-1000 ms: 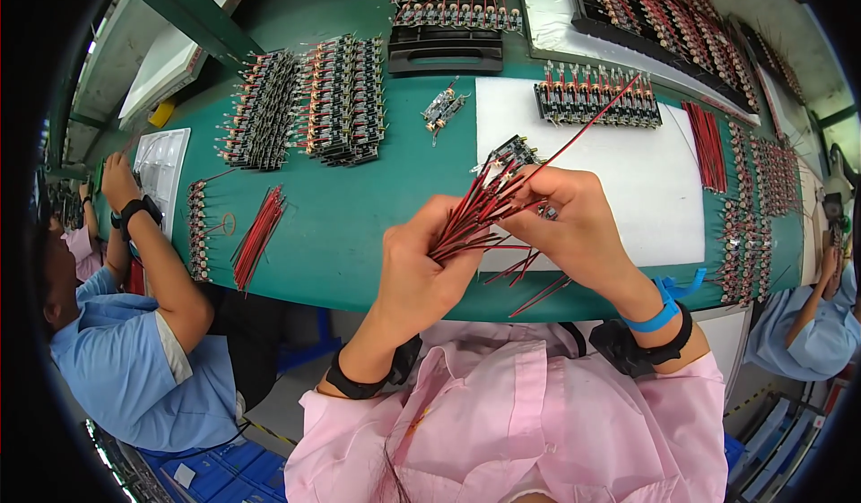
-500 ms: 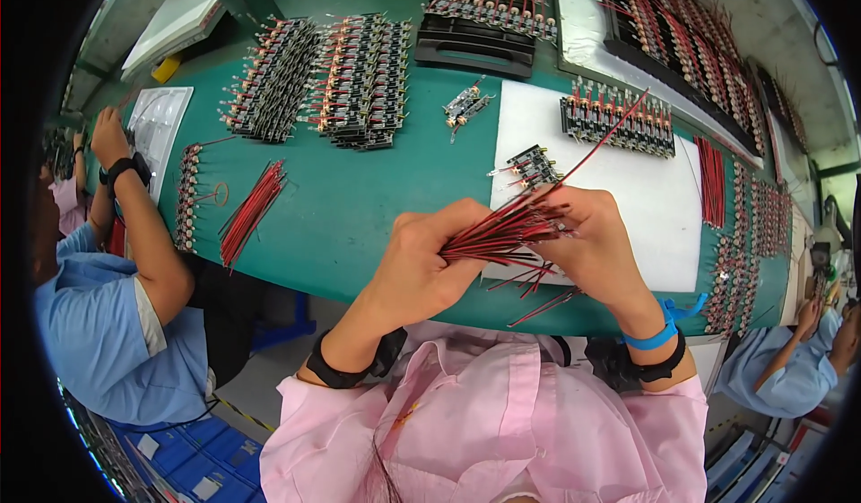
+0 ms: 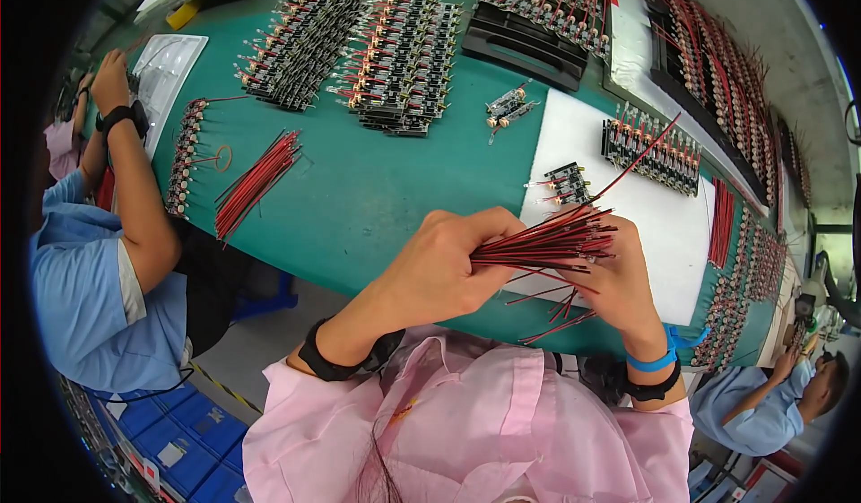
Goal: Manually inserting red wires into a multi-pin connector block on an electronics assembly line.
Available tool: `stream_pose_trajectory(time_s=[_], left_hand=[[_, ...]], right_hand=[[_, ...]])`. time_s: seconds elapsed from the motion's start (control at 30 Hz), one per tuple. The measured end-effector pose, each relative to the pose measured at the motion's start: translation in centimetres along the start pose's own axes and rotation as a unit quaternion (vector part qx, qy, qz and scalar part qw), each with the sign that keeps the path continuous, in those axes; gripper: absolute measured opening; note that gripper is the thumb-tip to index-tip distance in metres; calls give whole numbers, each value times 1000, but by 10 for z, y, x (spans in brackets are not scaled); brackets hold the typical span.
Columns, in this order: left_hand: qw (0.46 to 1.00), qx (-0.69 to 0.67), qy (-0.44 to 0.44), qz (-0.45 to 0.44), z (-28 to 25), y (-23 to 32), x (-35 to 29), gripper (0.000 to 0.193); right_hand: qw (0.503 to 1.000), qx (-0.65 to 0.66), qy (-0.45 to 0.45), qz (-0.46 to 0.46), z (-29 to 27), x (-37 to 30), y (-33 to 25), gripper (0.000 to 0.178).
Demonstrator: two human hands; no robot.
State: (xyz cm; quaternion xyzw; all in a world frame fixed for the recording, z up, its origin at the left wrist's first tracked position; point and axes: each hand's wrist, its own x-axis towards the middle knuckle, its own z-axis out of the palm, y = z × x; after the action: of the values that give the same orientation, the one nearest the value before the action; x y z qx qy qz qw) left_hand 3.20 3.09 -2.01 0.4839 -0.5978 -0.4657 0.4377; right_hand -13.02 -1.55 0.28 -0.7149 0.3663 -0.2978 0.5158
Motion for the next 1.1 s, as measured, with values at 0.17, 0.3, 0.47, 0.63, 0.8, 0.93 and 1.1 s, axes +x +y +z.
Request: stream_pose_trajectory(time_s=[0.17,0.3,0.47,0.63,0.8,0.93,1.1], left_hand=[[1000,18,-4,24,-2,-4,2,16],[1000,8,-2,20,-2,-5,2,16],[1000,5,0,12,-2,-3,1,16],[1000,20,-3,23,-1,-3,0,16],[998,36,0,54,0,-2,-1,16],[998,42,-12,55,0,3,-1,16],[995,76,-20,59,2,6,-2,18]], right_hand=[[1000,-22,-15,-18,-1,2,4,13],[1000,-10,-10,-10,0,3,2,13],[1000,8,-2,-5,1,3,3,13],[1000,-1,-9,-30,0,3,2,13],[999,2,-37,-12,-3,1,1,13],[999,18,-27,-28,-4,-1,1,13],[998,-12,-60,-21,-9,-3,2,15]])
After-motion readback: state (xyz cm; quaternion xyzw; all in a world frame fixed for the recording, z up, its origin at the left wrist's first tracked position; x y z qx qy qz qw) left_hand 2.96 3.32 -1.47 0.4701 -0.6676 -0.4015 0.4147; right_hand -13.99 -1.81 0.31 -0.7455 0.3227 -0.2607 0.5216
